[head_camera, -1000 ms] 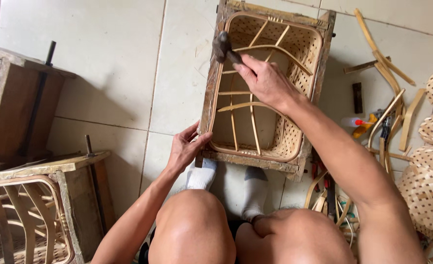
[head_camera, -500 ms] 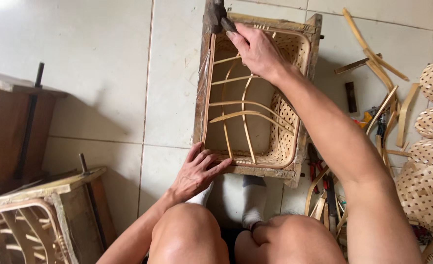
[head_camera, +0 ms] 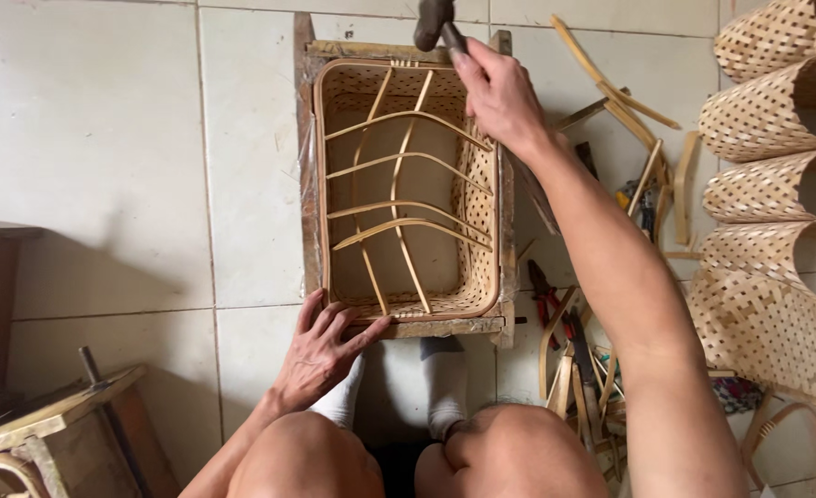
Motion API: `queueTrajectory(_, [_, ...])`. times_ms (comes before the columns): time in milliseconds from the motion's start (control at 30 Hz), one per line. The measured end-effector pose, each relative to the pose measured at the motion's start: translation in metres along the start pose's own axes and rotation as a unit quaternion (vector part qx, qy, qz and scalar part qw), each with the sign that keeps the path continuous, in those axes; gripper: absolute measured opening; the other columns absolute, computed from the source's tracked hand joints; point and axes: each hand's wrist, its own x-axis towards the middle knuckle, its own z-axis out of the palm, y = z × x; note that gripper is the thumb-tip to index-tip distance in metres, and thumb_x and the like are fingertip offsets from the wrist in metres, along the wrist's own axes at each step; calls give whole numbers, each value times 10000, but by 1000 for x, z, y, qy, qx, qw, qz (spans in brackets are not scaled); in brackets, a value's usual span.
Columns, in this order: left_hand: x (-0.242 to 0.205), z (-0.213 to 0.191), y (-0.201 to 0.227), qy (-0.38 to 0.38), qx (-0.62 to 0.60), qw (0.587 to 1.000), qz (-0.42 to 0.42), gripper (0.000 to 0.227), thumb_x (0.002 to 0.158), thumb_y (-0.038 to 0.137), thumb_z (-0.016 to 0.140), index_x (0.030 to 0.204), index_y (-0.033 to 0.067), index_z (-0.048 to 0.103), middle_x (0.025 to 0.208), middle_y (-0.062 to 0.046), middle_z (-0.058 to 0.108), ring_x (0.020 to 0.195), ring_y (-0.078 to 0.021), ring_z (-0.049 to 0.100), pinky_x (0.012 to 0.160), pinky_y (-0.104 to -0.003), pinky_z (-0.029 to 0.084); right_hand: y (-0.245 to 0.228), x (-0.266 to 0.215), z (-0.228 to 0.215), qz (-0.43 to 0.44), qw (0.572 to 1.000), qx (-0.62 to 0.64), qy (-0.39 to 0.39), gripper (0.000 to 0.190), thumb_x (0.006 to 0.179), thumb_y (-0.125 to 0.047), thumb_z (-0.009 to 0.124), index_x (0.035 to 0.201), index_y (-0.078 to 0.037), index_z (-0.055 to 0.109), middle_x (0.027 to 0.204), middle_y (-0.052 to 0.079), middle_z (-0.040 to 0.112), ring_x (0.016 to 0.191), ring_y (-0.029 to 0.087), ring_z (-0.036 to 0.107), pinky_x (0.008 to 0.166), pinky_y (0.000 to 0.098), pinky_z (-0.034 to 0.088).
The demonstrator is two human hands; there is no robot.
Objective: The person assembles a rectangular woven basket by inserting curved bamboo strips into a wooden mold, tapping them with a hammer, and applying glue to secure the frame. The person removes the woven basket from the mold and places it aside.
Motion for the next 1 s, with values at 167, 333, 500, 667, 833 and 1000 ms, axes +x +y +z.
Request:
queueTrajectory(167, [2, 1, 2, -5, 8, 1000, -7, 749, 775, 24, 645, 1467, 292, 550, 1123, -43, 626, 1157, -259, 559, 1187, -566, 293, 32, -36, -25, 15, 999, -17, 43, 430, 1157, -350, 458, 1472, -65, 527, 648, 8, 589, 480, 100, 607, 387, 265, 511])
queueTrajectory(333, [5, -1, 4, 2, 29, 1000, 0, 741, 787, 31, 659, 1467, 304, 554, 1111, -48, 630, 1148, -261, 562, 1190, -580, 295, 37, -52, -42, 121, 992, -36, 29, 451, 1115, -389, 410, 1471, -147, 543, 586, 28, 582, 378, 122, 529, 331, 295, 479])
queueTrajectory(500, [7, 0, 5, 12, 35, 999, 4, 727, 777, 33, 669, 1448, 291, 561, 1140, -65, 636, 1163, -274, 571, 1179, -576, 296, 31, -63, -54, 112, 992, -37, 33, 489, 1111, -415, 400, 1513, -152, 495, 586, 25, 579, 373, 112, 519, 345, 265, 485])
queueTrajectory(667, [7, -1, 3, 14, 29, 999, 10, 699, 784, 50, 675, 1430, 298, 576, 1143, -47, 638, 1150, -262, 576, 1166, -565, 305, 38, -49, -21, -8, 999, -9, 41, 394, 1141, -357, 380, 1347, -91, 586, 658, -16, 555, 444, 81, 530, 334, 257, 456])
queueTrajectory(833, [7, 0, 2, -5, 34, 999, 7, 693, 808, 52, 685, 1447, 301, 583, 1092, -23, 632, 1106, -235, 574, 1170, -570, 318, 36, -5, 28, -62, 998, 3, -6, 321, 1179, -316, 405, 1228, -84, 621, 668, -14, 487, 466, 94, 435, 377, 267, 360])
queueTrajectory(1000, [7, -2, -1, -12, 17, 1000, 14, 705, 787, 53, 703, 1442, 284, 582, 1182, -12, 657, 1170, -233, 570, 1162, -565, 323, 11, -7, 21, -56, 995, -77, -9, 336, 1154, -305, 428, 1337, -105, 626, 598, -1, 489, 451, 104, 450, 395, 302, 359])
